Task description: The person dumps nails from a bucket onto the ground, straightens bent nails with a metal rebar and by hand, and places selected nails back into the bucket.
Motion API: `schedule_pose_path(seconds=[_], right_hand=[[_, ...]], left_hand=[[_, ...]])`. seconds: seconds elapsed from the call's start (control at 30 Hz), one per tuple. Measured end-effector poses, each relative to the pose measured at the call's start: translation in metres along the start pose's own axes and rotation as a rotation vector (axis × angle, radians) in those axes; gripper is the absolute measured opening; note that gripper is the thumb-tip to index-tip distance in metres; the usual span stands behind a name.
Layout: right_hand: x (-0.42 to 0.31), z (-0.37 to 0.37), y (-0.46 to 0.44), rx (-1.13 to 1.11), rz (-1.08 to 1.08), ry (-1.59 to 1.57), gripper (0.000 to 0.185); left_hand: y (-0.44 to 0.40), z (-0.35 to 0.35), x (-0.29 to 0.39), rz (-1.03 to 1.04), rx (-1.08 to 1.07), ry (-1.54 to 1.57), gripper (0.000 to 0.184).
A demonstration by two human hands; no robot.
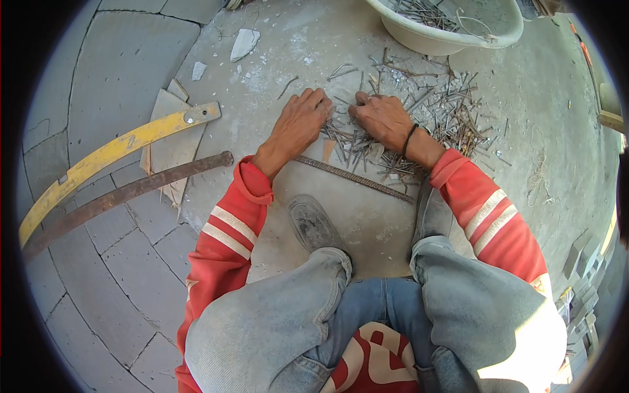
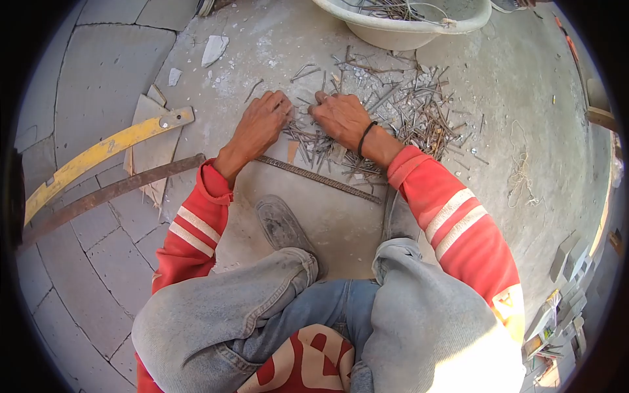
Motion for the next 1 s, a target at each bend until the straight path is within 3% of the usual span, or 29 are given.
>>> schedule_pose_path(seconds=[0.1, 0.17, 0.23, 0.33, 0.4, 0.47, 0.63, 0.7, 0.87, 1.0], right_hand=[[-0.001, 0.005, -0.002, 0.050, -0.032, -0.004, 0.014], [-0.008, -0.004, -0.005, 0.060, -0.027, -0.030, 0.015], [-0.021, -0.027, -0.006, 0.008, 0.147, -0.089, 0.017], [-0.019, -0.033, -0.002, 0.005, 0.157, -0.016, 0.016], [-0.013, -0.022, 0.001, 0.003, 0.109, 0.006, 0.015], [-0.009, -0.007, 0.001, -0.001, 0.056, 0.019, 0.015], [-0.016, 0.006, -0.004, -0.074, 0.175, 0.120, 0.016], [-0.012, 0.005, -0.005, -0.060, 0.172, 0.078, 0.016], [-0.009, -0.023, -0.006, 0.065, 0.135, -0.069, 0.014], [-0.033, -0.089, -0.005, 0.328, 0.296, -0.661, 0.021]], left_hand=[[-0.007, -0.042, -0.005, -0.062, 0.116, 0.119, 0.009], [-0.031, -0.084, 0.009, -0.210, 0.298, 0.453, 0.013], [-0.067, -0.120, 0.027, -0.139, 0.367, 0.584, 0.015], [-0.134, -0.153, 0.046, 0.225, 0.529, 0.537, 0.015], [-0.163, -0.153, 0.055, 0.303, 0.572, 0.482, 0.015], [-0.186, -0.143, 0.055, 0.271, 0.603, 0.443, 0.015], [-0.170, -0.122, 0.034, 0.131, 0.790, 0.337, 0.016], [-0.135, -0.102, 0.016, 0.013, 0.745, 0.367, 0.016], [-0.023, -0.016, 0.022, -0.312, 0.178, 0.517, 0.017], [0.006, 0.029, 0.057, -0.324, 0.115, 0.386, 0.021]])
Point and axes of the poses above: each hand's wrist, its own y-axis away from the middle knuckle, its own z-axis out of the palm, x = y × z, the point moved 1 cm from there along -y, towards the middle knuckle, and after that the axes turned 9 degrees about z, right-handed, at the moved point
